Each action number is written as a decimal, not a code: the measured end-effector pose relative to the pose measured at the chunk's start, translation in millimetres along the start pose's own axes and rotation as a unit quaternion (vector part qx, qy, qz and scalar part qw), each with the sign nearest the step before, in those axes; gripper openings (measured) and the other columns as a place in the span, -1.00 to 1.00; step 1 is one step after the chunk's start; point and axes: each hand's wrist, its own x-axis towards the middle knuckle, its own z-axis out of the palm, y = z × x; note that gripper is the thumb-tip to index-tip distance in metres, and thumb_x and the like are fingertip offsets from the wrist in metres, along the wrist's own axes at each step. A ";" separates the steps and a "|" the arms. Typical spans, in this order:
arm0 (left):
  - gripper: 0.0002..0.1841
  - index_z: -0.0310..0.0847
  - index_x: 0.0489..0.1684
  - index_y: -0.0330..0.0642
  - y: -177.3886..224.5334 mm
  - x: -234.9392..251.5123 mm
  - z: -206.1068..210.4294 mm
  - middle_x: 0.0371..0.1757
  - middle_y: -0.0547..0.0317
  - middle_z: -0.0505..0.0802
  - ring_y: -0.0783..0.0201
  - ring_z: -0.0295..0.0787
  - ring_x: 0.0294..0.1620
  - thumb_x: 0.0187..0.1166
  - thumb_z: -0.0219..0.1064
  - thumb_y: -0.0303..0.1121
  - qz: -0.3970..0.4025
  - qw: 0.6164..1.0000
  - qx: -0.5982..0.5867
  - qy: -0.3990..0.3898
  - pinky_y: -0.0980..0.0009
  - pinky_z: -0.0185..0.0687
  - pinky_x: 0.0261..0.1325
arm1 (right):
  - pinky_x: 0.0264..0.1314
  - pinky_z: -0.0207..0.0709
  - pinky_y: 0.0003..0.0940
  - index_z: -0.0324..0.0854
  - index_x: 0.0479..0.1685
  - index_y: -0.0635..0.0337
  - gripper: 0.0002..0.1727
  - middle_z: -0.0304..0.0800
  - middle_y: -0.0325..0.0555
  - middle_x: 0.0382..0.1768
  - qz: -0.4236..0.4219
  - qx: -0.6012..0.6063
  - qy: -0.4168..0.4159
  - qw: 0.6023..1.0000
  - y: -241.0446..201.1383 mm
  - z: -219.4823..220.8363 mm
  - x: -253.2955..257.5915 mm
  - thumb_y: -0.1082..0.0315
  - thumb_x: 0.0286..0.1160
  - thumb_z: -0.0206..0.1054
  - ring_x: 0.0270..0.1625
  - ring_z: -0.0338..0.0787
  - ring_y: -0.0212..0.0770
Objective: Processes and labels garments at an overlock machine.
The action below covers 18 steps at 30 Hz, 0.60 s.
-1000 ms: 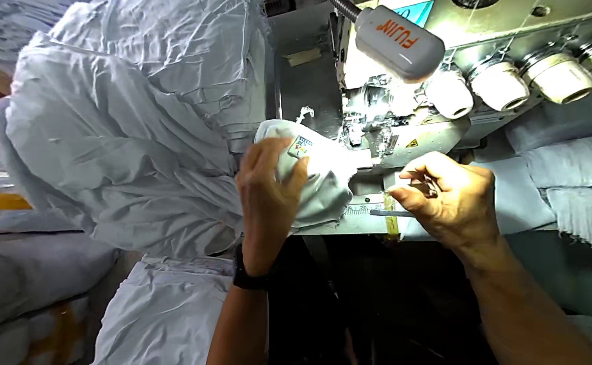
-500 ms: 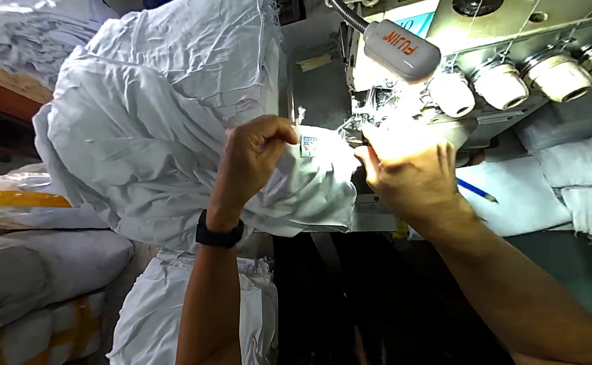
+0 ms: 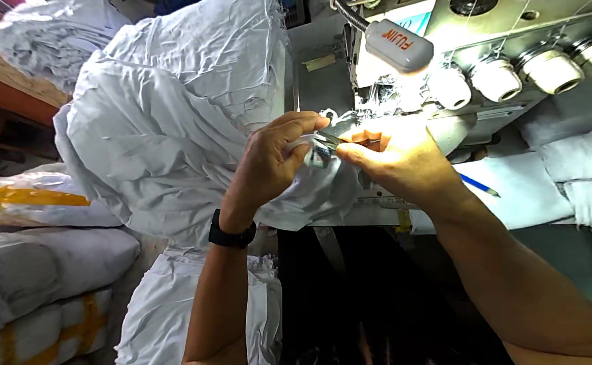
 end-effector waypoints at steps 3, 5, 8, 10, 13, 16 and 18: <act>-0.65 0.70 0.25 -0.47 0.1 0.9 2.0 0.35 -0.16 0.78 0.23 0.70 0.42 0.50 0.23 -0.69 0.011 1.000 -0.006 -0.014 0.44 0.51 0.49 | -0.34 0.43 -0.76 0.79 -0.32 0.10 -0.85 0.71 -0.47 -0.51 -0.036 0.036 -0.010 0.999 0.9 5.0 4.2 0.34 0.58 0.36 -0.47 0.57 -0.74; -0.63 0.65 0.33 -0.47 -7.4 3.8 -1.2 0.35 -0.18 0.78 0.25 0.76 0.25 0.55 0.27 -0.60 -0.010 1.000 0.004 -0.010 0.43 0.61 0.31 | -0.35 0.46 -0.82 0.79 -0.35 0.13 -0.85 0.72 -0.48 -0.50 -0.054 0.055 0.003 0.997 -0.1 0.0 -0.6 0.39 0.57 0.34 -0.47 0.58 -0.80; -0.74 0.76 0.13 -0.45 -16.0 -0.9 -11.0 0.30 -0.22 0.81 0.15 0.81 0.26 0.60 0.33 -0.49 -0.081 0.996 0.046 0.001 0.31 0.64 0.38 | -0.35 0.51 -0.86 0.75 -0.25 0.15 -0.92 0.74 -0.50 -0.42 -0.080 0.056 0.047 0.994 10.7 -17.0 -21.3 0.37 0.52 0.37 -0.45 0.60 -0.82; -0.81 0.81 -0.04 -0.39 -21.9 -5.3 -16.8 0.12 -0.06 0.88 0.34 0.83 0.12 0.63 0.33 -0.44 -0.099 0.994 0.033 0.013 0.43 0.66 0.29 | -0.56 0.41 -0.72 0.72 -0.17 0.12 -0.79 0.66 -0.39 -0.49 -0.066 0.025 0.064 0.995 36.1 -13.8 -43.7 0.19 0.41 0.51 -0.58 0.51 -0.65; -0.82 0.71 -0.04 -0.43 -17.7 -7.5 -26.0 -0.12 0.09 0.86 0.59 0.75 -0.13 0.67 0.27 -0.46 -0.077 0.997 0.004 0.022 0.60 0.65 0.08 | -0.34 0.51 -0.25 0.77 0.05 0.34 -0.55 0.78 0.00 -0.29 -0.031 -0.012 0.046 0.998 71.9 28.2 -61.8 0.13 0.38 0.58 -0.42 0.59 -0.28; -0.83 0.67 -0.04 -0.45 29.9 -26.1 -63.6 -0.20 0.25 0.82 0.67 0.70 -0.20 0.68 0.24 -0.48 -0.055 0.997 0.017 0.050 0.65 0.63 -0.01 | -0.41 0.47 -0.67 0.71 -0.28 0.16 -0.91 0.67 -0.36 -0.39 -0.096 0.109 -0.087 0.985 64.3 52.9 -68.7 0.35 0.53 0.40 -0.45 0.55 -0.62; -0.94 0.68 -0.14 -0.17 93.8 -55.3 -106.2 -0.24 0.64 0.82 0.81 0.71 -0.19 0.61 0.30 -0.47 -0.050 0.993 0.038 0.096 0.77 0.66 -0.04 | -0.15 0.61 -0.81 0.72 -0.07 0.03 -0.91 0.78 -0.57 -0.13 -0.183 0.186 -0.178 0.949 30.2 22.0 -60.1 0.38 0.60 0.34 -0.20 0.70 -0.76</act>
